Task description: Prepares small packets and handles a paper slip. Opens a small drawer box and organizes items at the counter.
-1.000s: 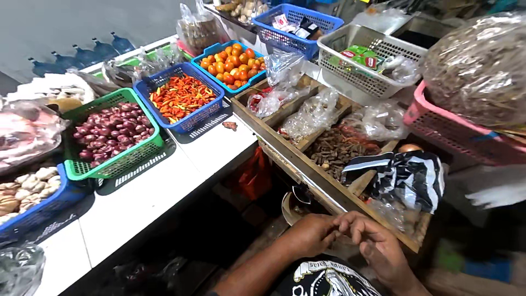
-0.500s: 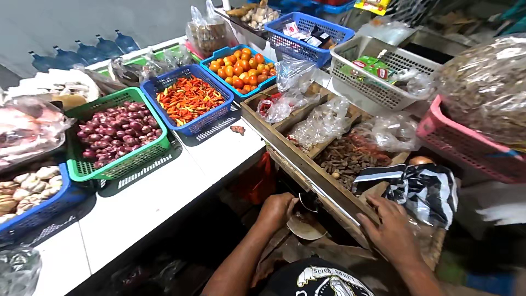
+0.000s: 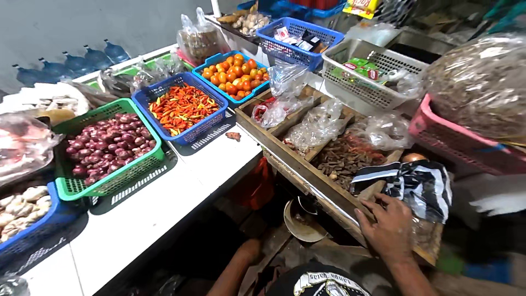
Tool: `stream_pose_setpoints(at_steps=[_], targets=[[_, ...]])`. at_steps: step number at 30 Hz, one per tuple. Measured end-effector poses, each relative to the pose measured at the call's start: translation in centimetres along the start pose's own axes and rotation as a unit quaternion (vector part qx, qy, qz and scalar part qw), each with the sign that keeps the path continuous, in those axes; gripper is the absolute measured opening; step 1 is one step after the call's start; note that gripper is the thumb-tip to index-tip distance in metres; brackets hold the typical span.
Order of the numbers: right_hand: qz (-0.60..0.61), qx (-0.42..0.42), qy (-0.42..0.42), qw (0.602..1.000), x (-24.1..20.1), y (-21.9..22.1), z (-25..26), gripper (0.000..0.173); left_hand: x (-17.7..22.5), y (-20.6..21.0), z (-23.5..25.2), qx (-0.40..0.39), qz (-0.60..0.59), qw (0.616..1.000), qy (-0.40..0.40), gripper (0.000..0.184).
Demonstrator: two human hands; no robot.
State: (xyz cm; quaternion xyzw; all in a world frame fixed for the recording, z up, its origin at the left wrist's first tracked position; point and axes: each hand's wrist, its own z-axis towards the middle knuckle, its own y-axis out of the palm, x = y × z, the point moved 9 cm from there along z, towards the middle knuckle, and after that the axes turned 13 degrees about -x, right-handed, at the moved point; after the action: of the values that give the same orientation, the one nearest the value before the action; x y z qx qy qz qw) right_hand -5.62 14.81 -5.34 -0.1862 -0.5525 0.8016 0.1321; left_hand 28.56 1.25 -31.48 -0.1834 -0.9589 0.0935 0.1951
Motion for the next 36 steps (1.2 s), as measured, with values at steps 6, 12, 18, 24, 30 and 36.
stream_pose_setpoints(at_steps=[6, 12, 18, 24, 30, 36], targets=[[-0.026, -0.039, 0.034, 0.998, 0.2, 0.7, 0.1, 0.049, -5.7, 8.6, 1.7, -0.124, 0.009, 0.989, -0.08, 0.051], [-0.081, -0.163, 0.079, 0.98, 0.2, 2.2, 0.8, 0.083, 3.9, -11.5, -8.8, 0.406, -0.025, 0.907, 0.106, 0.041], [-0.088, -0.156, 0.069, 0.981, 0.0, 2.3, 1.2, 0.094, 17.9, -29.1, -20.3, 0.71, 0.035, 0.663, 0.233, 0.048], [-0.053, -0.183, 0.072, 0.979, 0.1, 2.2, 1.4, 0.101, 26.0, -44.8, -14.7, 0.641, 0.099, 0.758, 0.07, 0.06], [0.001, -0.255, 0.093, 0.963, 0.6, 1.9, 1.7, 0.1, 27.5, -52.8, -8.4, 0.551, 0.085, 0.83, -0.001, 0.068], [0.008, -0.231, 0.081, 0.97, 0.8, 2.1, 1.4, 0.106, 26.8, -53.4, -13.1, 0.615, 0.012, 0.782, 0.099, 0.067]])
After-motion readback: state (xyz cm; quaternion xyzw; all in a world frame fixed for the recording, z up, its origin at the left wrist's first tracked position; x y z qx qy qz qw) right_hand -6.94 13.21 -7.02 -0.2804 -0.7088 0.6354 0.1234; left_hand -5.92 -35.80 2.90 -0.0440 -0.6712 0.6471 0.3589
